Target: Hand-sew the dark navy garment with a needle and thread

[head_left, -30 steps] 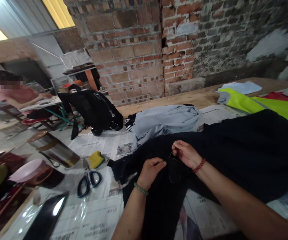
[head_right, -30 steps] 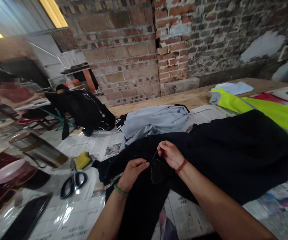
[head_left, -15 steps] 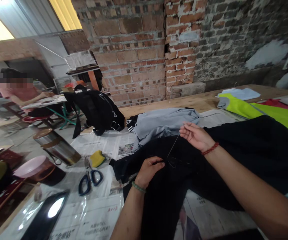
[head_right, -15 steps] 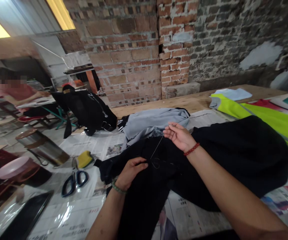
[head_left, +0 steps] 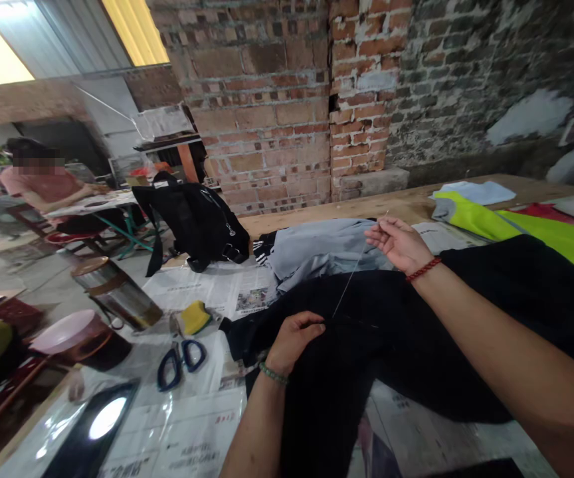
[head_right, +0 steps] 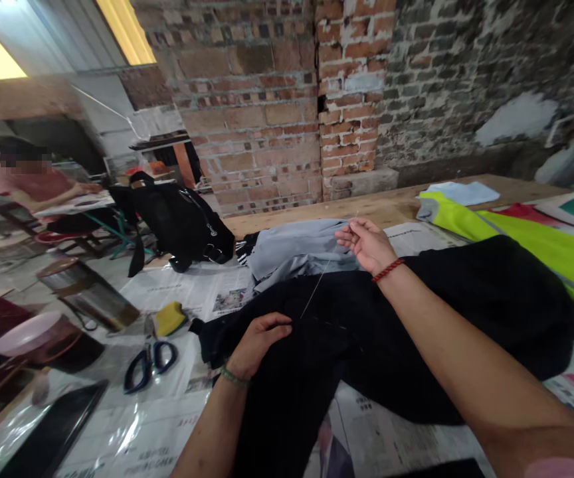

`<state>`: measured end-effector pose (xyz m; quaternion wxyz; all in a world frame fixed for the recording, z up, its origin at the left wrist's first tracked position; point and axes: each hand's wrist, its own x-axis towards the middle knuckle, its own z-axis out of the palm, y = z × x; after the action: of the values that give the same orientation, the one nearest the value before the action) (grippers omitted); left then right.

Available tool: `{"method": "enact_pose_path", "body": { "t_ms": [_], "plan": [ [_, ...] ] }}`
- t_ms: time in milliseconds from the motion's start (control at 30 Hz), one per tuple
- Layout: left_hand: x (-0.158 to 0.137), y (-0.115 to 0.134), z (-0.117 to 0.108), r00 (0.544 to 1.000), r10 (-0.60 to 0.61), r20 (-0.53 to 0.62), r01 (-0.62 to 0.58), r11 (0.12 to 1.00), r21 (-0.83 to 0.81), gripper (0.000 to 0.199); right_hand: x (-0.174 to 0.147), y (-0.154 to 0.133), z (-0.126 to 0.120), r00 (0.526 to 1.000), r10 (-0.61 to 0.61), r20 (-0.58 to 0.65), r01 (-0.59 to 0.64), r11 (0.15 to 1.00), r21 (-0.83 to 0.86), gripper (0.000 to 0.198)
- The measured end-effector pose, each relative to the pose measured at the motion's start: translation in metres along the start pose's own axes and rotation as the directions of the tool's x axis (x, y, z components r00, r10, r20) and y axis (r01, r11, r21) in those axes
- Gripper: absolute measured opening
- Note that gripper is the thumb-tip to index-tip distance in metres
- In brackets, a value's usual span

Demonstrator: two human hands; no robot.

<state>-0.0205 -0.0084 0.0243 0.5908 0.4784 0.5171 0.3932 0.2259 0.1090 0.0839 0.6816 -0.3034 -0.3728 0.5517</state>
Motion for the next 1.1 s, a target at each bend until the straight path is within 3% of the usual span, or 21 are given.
{"method": "enact_pose_path", "body": {
  "t_ms": [133,233,300,367,400,467,533,600,667,733,1100],
  "plan": [
    [0.001,0.000,-0.001,1.000,-0.010,0.005,0.010,1.000,0.001,0.023,0.001,0.008,0.001,0.997,-0.075,-0.036,0.074,0.996,-0.041,0.009],
    [0.000,0.000,0.000,1.000,-0.018,-0.007,0.018,1.000,0.012,0.021,-0.007,0.022,0.005,0.992,-0.112,-0.056,0.101,0.980,-0.170,0.009],
    [0.000,0.000,0.001,1.000,-0.013,-0.019,0.014,1.000,0.021,0.019,-0.019,0.035,0.009,0.996,-0.090,0.019,0.091,0.931,-0.355,0.006],
    [-0.001,0.000,0.002,1.000,-0.005,-0.029,0.005,1.000,0.027,0.018,-0.033,0.048,0.013,0.981,-0.004,0.196,0.118,0.811,-0.573,0.008],
    [-0.001,0.000,0.003,0.999,0.001,-0.032,0.000,1.000,0.028,0.017,-0.041,0.054,0.015,0.950,0.040,0.309,0.183,0.730,-0.658,0.010],
    [-0.001,0.001,0.003,0.999,0.011,-0.037,-0.010,1.000,0.029,0.017,-0.053,0.063,0.019,0.842,0.091,0.532,0.396,0.566,-0.723,0.015],
    [0.000,0.000,0.003,0.999,0.017,-0.039,-0.015,0.999,0.029,0.017,-0.062,0.068,0.022,0.702,0.108,0.704,0.604,0.434,-0.669,0.021],
    [0.000,0.000,0.002,0.999,0.018,-0.029,-0.017,0.999,0.032,0.018,-0.066,0.070,0.024,0.594,0.135,0.793,0.716,0.361,-0.598,0.024],
    [0.000,-0.001,0.002,1.000,0.018,-0.017,-0.018,0.999,0.032,0.018,-0.067,0.071,0.025,0.539,0.156,0.828,0.755,0.346,-0.557,0.025],
    [0.000,-0.001,0.002,1.000,0.023,-0.012,-0.023,0.999,0.030,0.017,-0.068,0.071,0.024,0.516,0.163,0.841,0.765,0.356,-0.537,0.024],
    [0.002,-0.003,0.002,0.999,0.035,0.000,-0.035,0.997,0.067,0.018,-0.075,0.066,0.018,0.523,0.179,0.833,0.712,0.445,-0.543,0.023]
  ]
}}
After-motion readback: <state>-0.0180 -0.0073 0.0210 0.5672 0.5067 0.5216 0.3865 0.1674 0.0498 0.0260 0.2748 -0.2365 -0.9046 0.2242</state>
